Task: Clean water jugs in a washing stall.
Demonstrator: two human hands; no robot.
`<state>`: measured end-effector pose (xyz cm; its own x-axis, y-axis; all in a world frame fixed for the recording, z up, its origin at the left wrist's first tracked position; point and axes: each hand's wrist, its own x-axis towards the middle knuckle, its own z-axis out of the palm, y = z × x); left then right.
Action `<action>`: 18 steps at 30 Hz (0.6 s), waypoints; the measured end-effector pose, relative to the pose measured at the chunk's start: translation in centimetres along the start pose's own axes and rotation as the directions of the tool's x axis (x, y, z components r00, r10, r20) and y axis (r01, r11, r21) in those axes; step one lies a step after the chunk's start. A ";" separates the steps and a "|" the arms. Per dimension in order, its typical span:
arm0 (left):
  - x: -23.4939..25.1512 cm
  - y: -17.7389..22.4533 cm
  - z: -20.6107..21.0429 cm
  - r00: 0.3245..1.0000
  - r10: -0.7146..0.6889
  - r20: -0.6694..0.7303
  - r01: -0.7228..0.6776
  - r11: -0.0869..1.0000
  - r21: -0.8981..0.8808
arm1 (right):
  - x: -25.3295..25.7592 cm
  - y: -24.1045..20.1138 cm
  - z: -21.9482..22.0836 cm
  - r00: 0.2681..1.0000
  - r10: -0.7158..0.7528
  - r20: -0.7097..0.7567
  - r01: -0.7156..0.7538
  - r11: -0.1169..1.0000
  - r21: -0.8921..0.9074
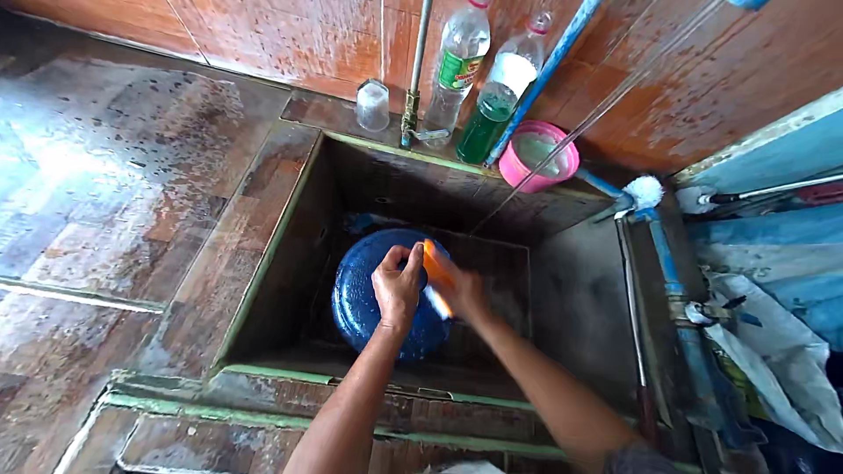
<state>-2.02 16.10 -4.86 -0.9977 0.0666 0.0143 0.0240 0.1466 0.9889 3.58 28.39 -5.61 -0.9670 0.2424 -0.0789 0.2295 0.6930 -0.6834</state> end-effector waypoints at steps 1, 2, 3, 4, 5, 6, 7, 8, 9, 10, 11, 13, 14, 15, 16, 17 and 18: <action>0.1 0.1 0.2 0.996 0.019 0.082 -0.017 1.000 -0.022 | 3.8 -0.2 -1.2 0.998 0.009 0.056 -0.007 0.999 -0.036; 0.1 0.1 0.1 0.981 0.030 0.194 -0.023 0.999 -0.038 | 6.8 0.2 -1.6 0.999 -0.025 0.040 0.027 0.999 -0.046; 0.4 0.3 -0.5 0.946 0.030 0.322 -0.014 0.999 -0.050 | 8.2 0.4 -1.7 0.999 -0.048 0.008 0.048 0.998 -0.042; 1.3 0.3 -1.4 0.901 0.023 0.433 0.004 0.998 -0.061 | 8.0 0.5 -1.5 0.998 -0.064 -0.028 0.063 0.996 -0.059; 2.5 0.3 -2.6 0.862 0.016 0.506 0.019 0.998 -0.064 | 6.4 0.4 -1.2 0.996 -0.072 -0.056 0.068 0.995 -0.073; 3.4 0.2 -3.6 0.852 0.007 0.523 0.024 0.998 -0.052 | 3.1 0.6 -0.8 0.994 -0.075 -0.082 0.068 0.994 -0.079; 3.6 0.1 -4.2 0.872 -0.012 0.489 0.024 1.000 -0.018 | -1.1 1.2 0.0 0.988 -0.087 -0.126 0.078 0.994 -0.078; 3.0 0.1 -4.2 0.907 -0.024 0.421 0.017 1.000 0.021 | -4.9 1.7 0.8 0.978 -0.099 -0.184 0.091 0.995 -0.051; 1.6 0.3 -3.6 0.940 -0.028 0.339 0.013 0.999 0.046 | -7.6 2.2 1.2 0.969 -0.089 -0.229 0.087 0.996 -0.020; -0.3 0.3 -2.5 0.964 -0.016 0.266 0.002 0.999 0.054 | -8.7 2.3 1.3 0.968 -0.059 -0.242 0.063 0.998 0.009; -2.1 0.1 -1.2 0.975 0.022 0.221 -0.033 0.998 0.047 | -8.4 1.9 1.0 0.972 -0.023 -0.233 0.030 0.999 0.027; -3.6 -0.8 1.1 0.987 0.096 0.126 -0.100 0.995 0.028 | -3.9 0.7 -0.4 0.989 0.058 -0.138 -0.055 0.998 0.029; -3.2 -1.1 1.8 0.988 0.111 0.108 -0.113 0.994 0.009 | -0.6 0.7 -1.2 0.992 0.098 -0.085 -0.096 0.995 0.032; -2.6 -1.3 2.1 0.985 0.129 0.118 -0.130 0.992 0.000 | 2.4 1.0 -1.5 0.991 0.114 -0.063 -0.111 0.993 0.037; -2.0 -1.4 2.0 0.978 0.139 0.154 -0.141 0.990 0.003 | 4.1 1.3 -1.6 0.991 0.116 -0.064 -0.113 0.993 0.040; -1.4 -1.4 1.4 0.973 0.131 0.192 -0.135 0.991 0.006 | 4.3 1.4 -1.1 0.990 0.101 -0.094 -0.099 0.995 0.034; -0.8 -1.2 0.7 0.971 0.104 0.215 -0.109 0.994 0.010 | 2.8 1.2 -0.4 0.990 0.076 -0.123 -0.076 0.997 0.006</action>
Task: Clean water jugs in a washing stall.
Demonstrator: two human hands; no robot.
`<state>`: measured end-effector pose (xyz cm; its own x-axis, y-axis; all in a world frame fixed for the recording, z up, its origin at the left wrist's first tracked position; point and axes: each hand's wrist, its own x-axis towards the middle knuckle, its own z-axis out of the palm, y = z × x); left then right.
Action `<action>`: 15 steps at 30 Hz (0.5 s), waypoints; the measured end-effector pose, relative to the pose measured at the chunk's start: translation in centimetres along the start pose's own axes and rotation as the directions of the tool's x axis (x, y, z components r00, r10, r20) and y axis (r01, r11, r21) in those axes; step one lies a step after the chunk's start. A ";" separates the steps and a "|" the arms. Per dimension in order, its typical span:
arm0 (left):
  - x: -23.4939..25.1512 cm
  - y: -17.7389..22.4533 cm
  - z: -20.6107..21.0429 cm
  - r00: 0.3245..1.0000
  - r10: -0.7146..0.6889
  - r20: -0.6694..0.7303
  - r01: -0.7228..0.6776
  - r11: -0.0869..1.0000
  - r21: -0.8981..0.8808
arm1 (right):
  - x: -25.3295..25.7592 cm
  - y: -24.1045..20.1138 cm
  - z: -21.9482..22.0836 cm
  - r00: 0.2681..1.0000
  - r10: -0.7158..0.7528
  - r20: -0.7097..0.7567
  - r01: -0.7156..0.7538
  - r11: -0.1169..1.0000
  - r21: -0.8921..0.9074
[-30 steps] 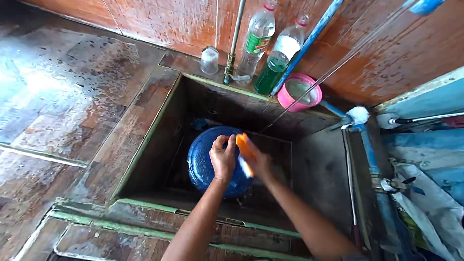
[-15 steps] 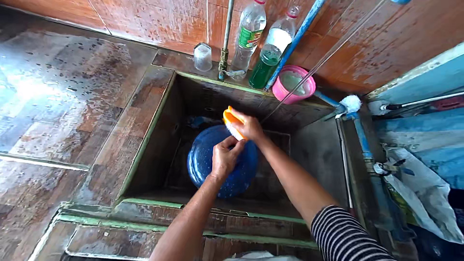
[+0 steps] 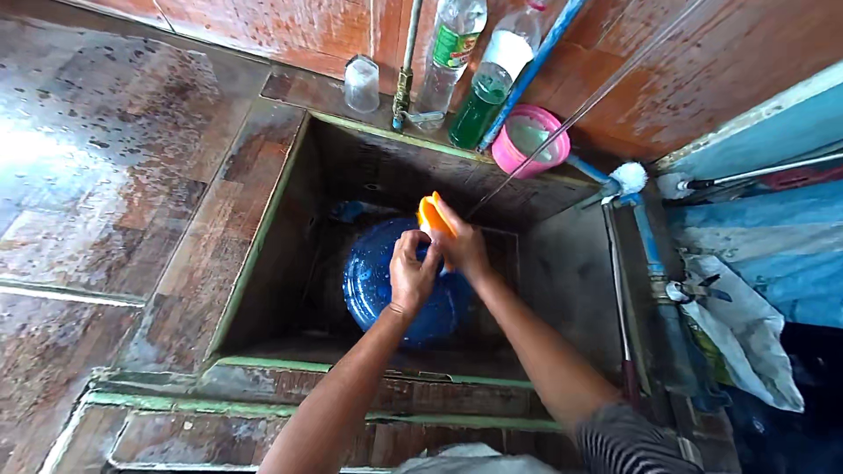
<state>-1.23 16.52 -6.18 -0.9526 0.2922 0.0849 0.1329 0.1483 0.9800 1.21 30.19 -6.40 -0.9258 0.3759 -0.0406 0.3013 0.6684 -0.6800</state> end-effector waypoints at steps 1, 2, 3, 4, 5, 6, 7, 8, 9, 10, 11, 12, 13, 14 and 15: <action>0.2 0.3 -0.9 0.999 -0.046 0.002 0.046 0.999 -0.012 | -3.0 0.1 0.6 0.999 -0.030 -0.022 0.030 0.999 -0.012; 0.1 0.5 -1.6 0.995 -0.100 -0.018 0.100 0.995 -0.028 | -6.7 0.6 1.3 0.996 -0.065 -0.059 0.065 0.998 -0.011; -0.2 0.9 -1.8 0.988 -0.148 -0.047 0.145 0.988 -0.054 | -9.9 1.2 1.9 0.990 -0.097 -0.101 0.098 0.995 0.011; -0.5 1.2 -1.8 0.983 -0.168 -0.079 0.162 0.983 -0.083 | -11.9 1.6 2.3 0.983 -0.120 -0.136 0.126 0.991 0.036; -0.7 1.2 -1.5 0.982 -0.164 -0.098 0.153 0.982 -0.113 | -12.1 1.6 2.4 0.978 -0.130 -0.161 0.140 0.988 0.057; -0.8 1.2 -1.4 0.983 -0.160 -0.086 0.149 0.982 -0.115 | -10.9 1.4 2.2 0.981 -0.113 -0.161 0.125 0.989 0.073; -0.4 1.0 -1.3 0.985 -0.161 -0.068 0.154 0.983 -0.099 | -8.4 1.1 1.6 0.988 -0.074 -0.134 0.085 0.993 0.077; 0.5 0.9 -1.3 0.986 -0.160 -0.053 0.156 0.985 -0.073 | -5.0 0.9 0.7 0.996 -0.012 -0.087 0.019 0.996 0.084; 1.4 0.8 -1.5 0.988 -0.150 -0.028 0.149 0.988 -0.048 | -1.8 1.2 -0.2 0.998 0.056 -0.027 -0.053 0.994 0.094; 2.0 0.6 -2.0 0.989 -0.148 0.004 0.148 0.988 -0.037 | 0.2 1.9 -0.6 0.995 0.102 0.010 -0.103 0.988 0.115; 2.2 0.3 -2.8 0.988 -0.156 0.012 0.156 0.987 -0.035 | 0.1 2.6 -0.2 0.993 0.116 0.008 -0.116 0.984 0.133; 2.4 0.1 -3.8 0.985 -0.170 -0.021 0.168 0.984 -0.050 | -1.5 3.0 0.6 0.996 0.092 -0.013 -0.089 0.985 0.147; 2.4 -0.1 -4.5 0.977 -0.191 -0.093 0.183 0.979 -0.091 | -4.3 3.3 1.7 0.998 0.040 -0.053 -0.031 0.986 0.165; 1.8 -0.3 -4.9 0.960 -0.218 -0.175 0.193 0.970 -0.149 | -7.7 3.3 2.8 0.995 -0.015 -0.096 0.033 0.981 0.189; 1.0 -0.6 -4.9 0.946 -0.229 -0.231 0.183 0.962 -0.202 | -10.3 3.0 3.7 0.989 -0.060 -0.136 0.088 0.974 0.207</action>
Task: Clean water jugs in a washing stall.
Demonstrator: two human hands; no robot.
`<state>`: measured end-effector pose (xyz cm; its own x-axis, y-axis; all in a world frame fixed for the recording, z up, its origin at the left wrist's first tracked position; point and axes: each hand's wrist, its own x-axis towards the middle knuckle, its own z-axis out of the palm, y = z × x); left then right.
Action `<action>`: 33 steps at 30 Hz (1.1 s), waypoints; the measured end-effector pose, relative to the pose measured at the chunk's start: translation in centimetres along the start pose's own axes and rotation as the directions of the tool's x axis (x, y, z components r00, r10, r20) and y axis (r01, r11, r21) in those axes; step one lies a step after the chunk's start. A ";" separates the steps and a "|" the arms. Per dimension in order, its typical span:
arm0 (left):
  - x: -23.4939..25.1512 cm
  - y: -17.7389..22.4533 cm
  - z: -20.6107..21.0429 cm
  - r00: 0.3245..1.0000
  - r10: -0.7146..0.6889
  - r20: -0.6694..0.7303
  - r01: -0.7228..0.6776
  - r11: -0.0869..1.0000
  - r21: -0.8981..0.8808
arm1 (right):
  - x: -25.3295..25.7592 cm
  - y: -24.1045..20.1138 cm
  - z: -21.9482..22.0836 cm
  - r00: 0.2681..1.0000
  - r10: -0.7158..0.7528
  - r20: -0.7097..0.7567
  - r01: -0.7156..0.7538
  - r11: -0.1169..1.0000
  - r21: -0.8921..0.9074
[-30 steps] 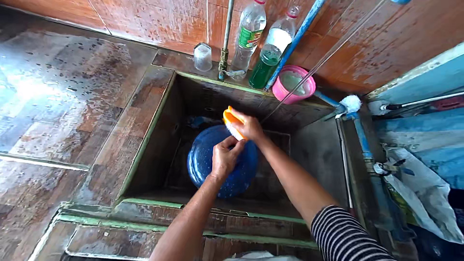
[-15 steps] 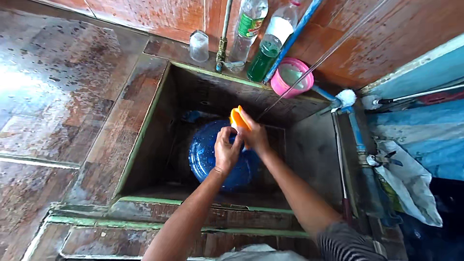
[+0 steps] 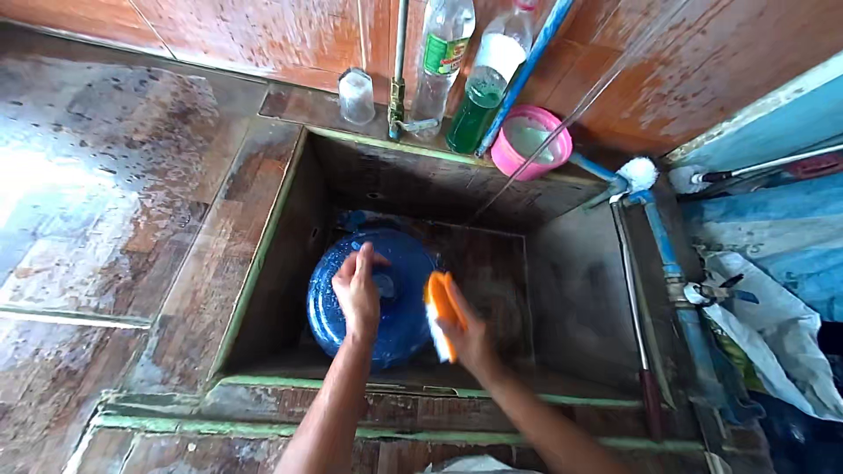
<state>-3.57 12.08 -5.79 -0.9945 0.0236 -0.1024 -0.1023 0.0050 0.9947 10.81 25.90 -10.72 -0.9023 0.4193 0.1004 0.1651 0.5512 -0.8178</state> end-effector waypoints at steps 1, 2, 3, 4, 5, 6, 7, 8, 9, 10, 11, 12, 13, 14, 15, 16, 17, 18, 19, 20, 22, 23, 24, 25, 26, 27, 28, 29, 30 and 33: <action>-0.8 -0.4 -0.1 0.999 0.024 -0.034 -0.026 0.999 -0.035 | -1.1 -0.7 0.6 0.999 -0.046 -0.017 0.046 0.999 -0.001; -1.3 -0.7 -0.1 0.998 0.054 -0.028 -0.055 0.997 -0.052 | -0.4 -1.8 1.0 0.997 -0.083 -0.004 0.083 0.995 -0.054; -1.4 -0.8 0.1 0.997 0.076 0.002 -0.076 0.996 -0.049 | 2.0 -3.0 1.0 0.995 -0.080 0.056 0.086 0.988 -0.131; -1.2 -0.8 0.4 0.995 0.091 0.040 -0.090 0.996 -0.028 | 5.6 -4.2 0.8 0.988 -0.026 0.152 0.057 0.977 -0.205; -0.7 -0.7 0.5 0.992 0.098 0.074 -0.097 0.995 -0.010 | 9.6 -5.2 0.7 0.964 0.065 0.256 0.006 0.964 -0.267; -0.3 -0.7 0.5 0.990 0.097 0.099 -0.097 0.995 0.001 | 12.9 -5.5 1.1 0.954 0.091 0.285 -0.007 0.959 -0.282; -0.1 -0.7 0.2 0.990 0.093 0.108 -0.093 0.996 -0.002 | 14.8 -5.7 1.4 0.951 0.106 0.290 -0.020 0.959 -0.284; 0.1 -0.7 -0.2 0.992 0.086 0.090 -0.085 0.996 -0.014 | 15.0 -5.6 1.9 0.957 0.093 0.274 -0.011 0.958 -0.286; 0.3 -0.8 -0.9 0.996 0.076 0.050 -0.074 0.997 -0.037 | 13.5 -5.1 2.4 0.970 0.027 0.243 0.044 0.958 -0.283; 0.3 -0.8 -1.4 0.998 0.063 0.008 -0.063 0.995 -0.074 | 10.2 -4.4 2.6 0.975 -0.044 0.218 0.101 0.961 -0.259; 0.2 -0.9 -1.9 0.999 0.052 0.000 -0.052 0.993 -0.104 | 6.0 -3.5 2.4 0.976 -0.107 0.187 0.148 0.964 -0.220; 0.1 -1.0 -2.3 0.998 0.048 0.033 -0.043 0.991 -0.125 | 2.1 -2.7 2.1 0.977 -0.168 0.135 0.189 0.968 -0.167; 0.1 -0.9 -2.3 0.995 0.052 0.088 -0.039 0.990 -0.138 | -0.4 -2.1 1.5 0.976 -0.189 0.107 0.201 0.973 -0.114; -0.1 -1.0 -2.0 0.986 0.059 0.157 -0.037 0.989 -0.140 | -1.3 -2.0 0.8 0.980 -0.171 0.100 0.179 0.981 -0.077; -0.5 -1.1 -1.5 0.966 0.072 0.248 -0.039 0.990 -0.135 | -0.6 -2.3 0.3 0.987 -0.130 0.096 0.138 0.988 -0.074; -0.8 -1.0 -0.9 0.927 0.088 0.364 -0.047 0.992 -0.119 | 1.8 -2.8 -0.3 0.991 -0.082 0.109 0.094 0.990 -0.108; -1.1 -0.9 -0.1 0.865 0.101 0.491 -0.063 0.994 -0.093 | 5.2 -3.4 -0.9 0.990 -0.021 0.137 0.043 0.987 -0.158; -1.2 -0.6 0.5 0.780 0.096 0.619 -0.079 0.995 -0.054 | 8.7 -3.7 -1.6 0.983 0.056 0.172 -0.020 0.980 -0.200; -1.0 -0.2 0.9 0.690 0.067 0.720 -0.086 0.996 -0.010 | 11.5 -3.5 -2.2 0.976 0.119 0.184 -0.074 0.970 -0.233; -0.4 0.3 0.7 0.631 0.032 0.775 -0.084 0.996 0.027 | 12.9 -3.1 -2.5 0.975 0.155 0.161 -0.114 0.964 -0.240; 1.5 1.0 -1.0 0.722 0.009 0.692 -0.065 0.996 0.055 | 11.0 -2.4 -2.7 0.991 0.104 0.089 -0.082 0.972 -0.221; 1.9 1.0 -1.5 0.824 0.046 0.564 -0.073 0.997 0.026 | 8.1 -1.8 -2.5 0.998 0.041 0.044 -0.032 0.980 -0.198; 1.8 0.7 -1.7 0.884 0.096 0.458 -0.102 0.995 -0.010 | 4.7 -1.4 -2.2 1.000 -0.022 -0.004 0.021 0.985 -0.170; 0.9 0.4 -1.1 0.907 0.146 0.394 -0.131 0.989 -0.064 | 2.1 -1.5 -2.1 0.998 -0.054 -0.028 0.049 0.988 -0.146; -0.5 0.1 0.3 0.929 0.175 0.327 -0.152 0.984 -0.093 | 0.6 -1.7 -1.9 0.996 -0.074 -0.042 0.068 0.988 -0.139; -1.9 -0.3 1.7 0.949 0.188 0.251 -0.172 0.981 -0.086 | 0.4 -2.2 -1.8 0.998 -0.064 -0.025 0.059 0.986 -0.155; -2.9 -0.7 2.9 0.960 0.190 0.204 -0.184 0.982 -0.050 | 1.5 -2.8 -2.0 1.000 -0.009 0.024 0.013 0.982 -0.186; -3.0 -0.8 3.5 0.962 0.190 0.195 -0.192 0.981 -0.013 | 4.2 -3.6 -2.4 0.991 0.086 0.098 -0.062 0.972 -0.226; -2.4 -0.7 3.7 0.958 0.182 0.221 -0.187 0.982 0.002 | 7.6 -4.5 -2.6 0.964 0.204 0.172 -0.153 0.952 -0.266; -0.4 -0.5 2.2 0.955 0.138 0.262 -0.140 0.990 -0.008 | 12.2 -4.2 -1.3 0.940 0.276 0.199 -0.205 0.926 -0.316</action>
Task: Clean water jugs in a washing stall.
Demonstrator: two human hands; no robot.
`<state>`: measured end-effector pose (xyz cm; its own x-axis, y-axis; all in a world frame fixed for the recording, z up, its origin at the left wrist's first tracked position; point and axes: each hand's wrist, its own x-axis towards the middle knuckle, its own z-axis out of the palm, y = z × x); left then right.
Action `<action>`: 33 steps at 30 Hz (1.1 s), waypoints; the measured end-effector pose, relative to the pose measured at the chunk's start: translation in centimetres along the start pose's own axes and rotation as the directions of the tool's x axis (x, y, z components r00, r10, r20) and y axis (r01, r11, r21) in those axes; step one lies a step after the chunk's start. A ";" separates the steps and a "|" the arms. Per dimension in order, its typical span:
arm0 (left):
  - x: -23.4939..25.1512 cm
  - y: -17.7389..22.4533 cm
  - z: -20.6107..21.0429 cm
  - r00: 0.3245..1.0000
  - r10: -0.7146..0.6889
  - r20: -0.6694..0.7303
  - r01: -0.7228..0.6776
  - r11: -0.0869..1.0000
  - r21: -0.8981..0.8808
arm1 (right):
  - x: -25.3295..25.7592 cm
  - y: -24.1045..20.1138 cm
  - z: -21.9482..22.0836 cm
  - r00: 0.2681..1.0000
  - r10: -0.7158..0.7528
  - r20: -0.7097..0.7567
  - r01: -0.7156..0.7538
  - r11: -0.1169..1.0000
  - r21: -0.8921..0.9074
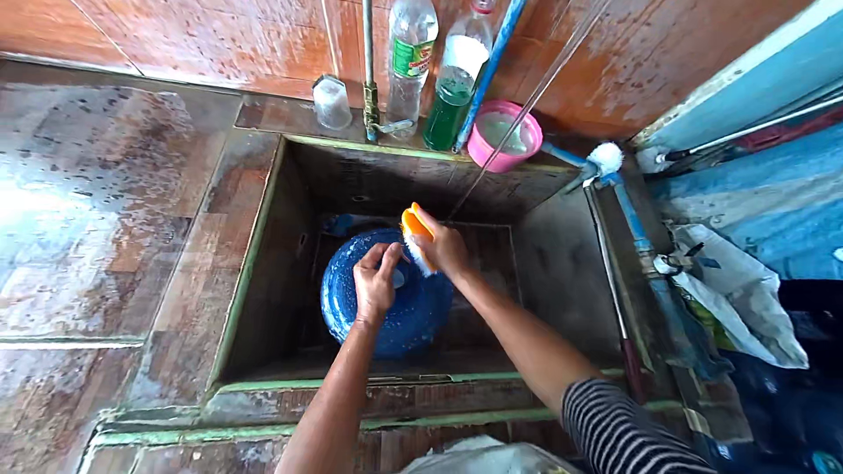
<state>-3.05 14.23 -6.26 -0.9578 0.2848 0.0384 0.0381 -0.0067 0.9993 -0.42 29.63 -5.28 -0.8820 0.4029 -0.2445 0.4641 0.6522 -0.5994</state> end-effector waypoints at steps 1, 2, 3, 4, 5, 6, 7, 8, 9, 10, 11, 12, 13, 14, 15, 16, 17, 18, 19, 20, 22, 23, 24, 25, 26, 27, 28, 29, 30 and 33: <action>0.1 -0.2 -0.9 0.999 -0.013 -0.034 0.012 1.000 -0.026 | -1.5 0.3 0.9 0.999 -0.050 -0.016 0.050 0.999 -0.005; -0.2 -0.4 -1.7 0.996 -0.031 -0.080 0.026 0.998 -0.055 | -4.4 1.4 2.3 0.989 -0.137 -0.058 0.137 0.991 0.003; -0.9 -0.7 -2.2 0.991 -0.039 -0.129 0.028 0.996 -0.089 | -7.9 2.9 3.9 0.963 -0.232 -0.138 0.239 0.970 0.036; -1.8 -1.1 -2.4 0.986 -0.017 -0.168 -0.003 0.993 -0.122 | -11.0 4.0 5.1 0.933 -0.296 -0.205 0.316 0.946 0.073; -2.6 -1.6 -2.0 0.983 0.030 -0.183 -0.057 0.988 -0.145 | -12.6 4.6 5.4 0.916 -0.326 -0.235 0.355 0.930 0.096; -3.4 -1.9 -1.2 0.980 0.076 -0.184 -0.103 0.984 -0.144 | -12.7 4.5 5.3 0.912 -0.333 -0.238 0.366 0.924 0.110; -3.8 -2.1 -0.6 0.974 0.101 -0.201 -0.128 0.984 -0.124 | -11.5 3.6 4.8 0.923 -0.321 -0.211 0.349 0.930 0.114; -3.5 -2.3 -0.3 0.970 0.107 -0.218 -0.130 0.987 -0.094 | -9.1 2.1 3.9 0.947 -0.286 -0.145 0.301 0.949 0.094; -2.8 -2.4 -0.2 0.967 0.114 -0.227 -0.133 0.988 -0.074 | -5.9 0.3 2.8 0.971 -0.234 -0.055 0.237 0.970 0.061; -2.1 -2.6 -0.3 0.967 0.126 -0.222 -0.144 0.988 -0.063 | -2.4 -1.3 1.9 0.984 -0.176 0.036 0.176 0.984 0.025; -1.6 -2.7 -0.5 0.969 0.137 -0.204 -0.151 0.987 -0.056 | 0.5 -2.2 1.7 0.986 -0.153 0.071 0.154 0.988 -0.004; -1.5 -2.8 -0.9 0.972 0.142 -0.189 -0.155 0.987 -0.053 | 2.1 -2.7 2.1 0.986 -0.158 0.059 0.160 0.987 -0.020; -1.6 -2.9 -1.6 0.972 0.143 -0.186 -0.154 0.987 -0.045 | 1.9 -2.9 2.6 0.983 -0.176 0.044 0.177 0.984 -0.023; -1.8 -3.0 -2.4 0.970 0.149 -0.191 -0.159 0.987 -0.038 | -0.1 -2.6 3.2 0.974 -0.225 0.026 0.225 0.974 -0.018; -2.1 -3.3 -3.2 0.968 0.154 -0.197 -0.165 0.985 -0.041 | -3.3 -1.4 4.2 0.959 -0.284 -0.007 0.284 0.959 0.001; -2.3 -3.5 -3.8 0.967 0.149 -0.205 -0.162 0.986 -0.046 | -6.7 0.2 5.5 0.928 -0.358 -0.105 0.364 0.930 0.044; -2.3 -3.7 -3.9 0.969 0.136 -0.204 -0.155 0.985 -0.078 | -9.3 1.6 6.3 0.897 -0.401 -0.187 0.420 0.904 0.079; -2.1 -3.8 -3.6 0.968 0.126 -0.215 -0.153 0.981 -0.117 | -10.7 2.4 6.6 0.882 -0.415 -0.225 0.444 0.890 0.099; -2.1 -3.9 -3.1 0.967 0.113 -0.228 -0.149 0.977 -0.150 | -10.7 2.3 6.3 0.887 -0.402 -0.228 0.434 0.894 0.110; -1.9 -3.9 -2.8 0.968 0.098 -0.231 -0.139 0.976 -0.167 | -9.2 1.5 5.7 0.911 -0.366 -0.189 0.389 0.915 0.104; -0.9 -3.7 -2.2 0.971 0.098 -0.219 -0.136 0.977 -0.167 | -2.6 -1.3 3.1 0.968 -0.252 -0.012 0.253 0.966 0.059; -0.7 -3.6 -2.1 0.974 0.105 -0.202 -0.136 0.979 -0.151 | 1.0 -2.2 2.3 0.980 -0.191 0.065 0.187 0.981 0.056; -0.7 -3.6 -2.2 0.976 0.112 -0.189 -0.139 0.981 -0.134 | 3.7 -2.5 2.0 0.987 -0.139 0.087 0.132 0.988 0.079; -0.6 -3.6 -2.4 0.977 0.114 -0.180 -0.138 0.982 -0.127 | 4.9 -2.1 2.1 0.992 -0.117 0.054 0.110 0.987 0.121; -0.3 -3.7 -2.9 0.979 0.115 -0.171 -0.140 0.980 -0.141 | 4.3 -1.2 2.8 0.990 -0.138 -0.026 0.140 0.978 0.156; 0.1 -3.7 -3.5 0.979 0.117 -0.166 -0.146 0.973 -0.177 | 2.0 0.2 3.8 0.975 -0.182 -0.126 0.204 0.961 0.188; 0.4 -3.9 -3.9 0.980 0.117 -0.163 -0.153 0.962 -0.227 | -1.6 2.1 4.9 0.955 -0.221 -0.200 0.262 0.942 0.208; 0.8 -4.0 -4.3 0.983 0.115 -0.143 -0.151 0.950 -0.273 | -5.5 3.8 6.2 0.928 -0.256 -0.269 0.322 0.916 0.240; 1.1 -4.1 -4.5 0.987 0.116 -0.113 -0.145 0.942 -0.302 | -8.7 4.9 7.0 0.912 -0.267 -0.313 0.357 0.891 0.280; 0.9 -4.3 -4.5 0.993 0.117 0.024 -0.105 0.955 -0.279 | -9.5 3.5 6.1 0.930 -0.244 -0.275 0.320 0.906 0.277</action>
<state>-5.38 10.21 -10.51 -0.9396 0.3055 0.1545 0.0577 -0.3036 0.9511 9.10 24.21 -9.70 -0.9110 0.3920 0.1284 0.1159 0.5420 -0.8323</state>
